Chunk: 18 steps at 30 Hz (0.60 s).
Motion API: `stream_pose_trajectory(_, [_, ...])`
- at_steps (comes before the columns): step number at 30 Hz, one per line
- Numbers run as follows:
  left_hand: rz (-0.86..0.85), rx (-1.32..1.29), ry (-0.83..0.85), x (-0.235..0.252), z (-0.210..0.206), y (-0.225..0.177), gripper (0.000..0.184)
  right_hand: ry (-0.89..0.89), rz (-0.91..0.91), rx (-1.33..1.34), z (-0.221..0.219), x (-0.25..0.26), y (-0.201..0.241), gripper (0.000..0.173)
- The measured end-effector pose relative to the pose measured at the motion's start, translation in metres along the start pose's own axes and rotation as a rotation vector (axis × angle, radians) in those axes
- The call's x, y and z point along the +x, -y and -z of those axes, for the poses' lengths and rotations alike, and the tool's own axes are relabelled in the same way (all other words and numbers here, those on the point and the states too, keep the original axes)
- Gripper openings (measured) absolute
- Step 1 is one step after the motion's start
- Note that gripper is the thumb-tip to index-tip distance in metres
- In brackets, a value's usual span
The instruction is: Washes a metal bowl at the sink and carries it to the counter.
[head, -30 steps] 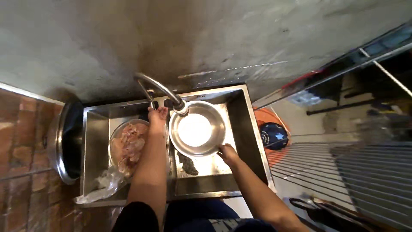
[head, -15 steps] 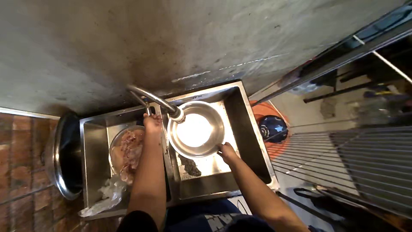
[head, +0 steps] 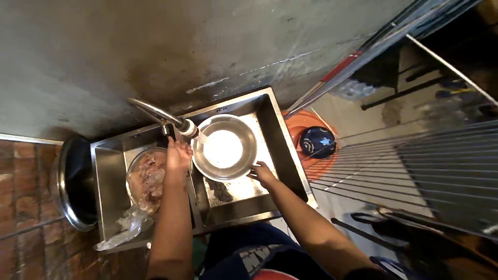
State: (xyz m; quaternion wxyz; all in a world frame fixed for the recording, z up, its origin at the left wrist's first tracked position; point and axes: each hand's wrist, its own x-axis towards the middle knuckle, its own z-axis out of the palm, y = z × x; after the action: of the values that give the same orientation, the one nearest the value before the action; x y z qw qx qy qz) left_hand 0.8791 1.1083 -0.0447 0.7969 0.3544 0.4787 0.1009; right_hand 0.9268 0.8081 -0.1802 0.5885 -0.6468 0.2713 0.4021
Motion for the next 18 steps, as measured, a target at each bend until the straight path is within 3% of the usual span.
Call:
stream_pose_trajectory(3, [-0.042,0.327,-0.029,-0.05,0.007,0.039,0.04,0.043,0.003,-0.019,0.004,-0.002,0.002,0.048])
stream_pose_trajectory(8, [-0.122,0.746,-0.035,-0.124,0.047,0.099,0.036,0.085,-0.011,-0.082,0.014,0.002,0.007,0.048])
stream_pose_trajectory(18, [-0.173,1.314,-0.134,-0.211,0.126,0.139,0.037,0.109,0.023,-0.275,0.021,0.0,0.011,0.043])
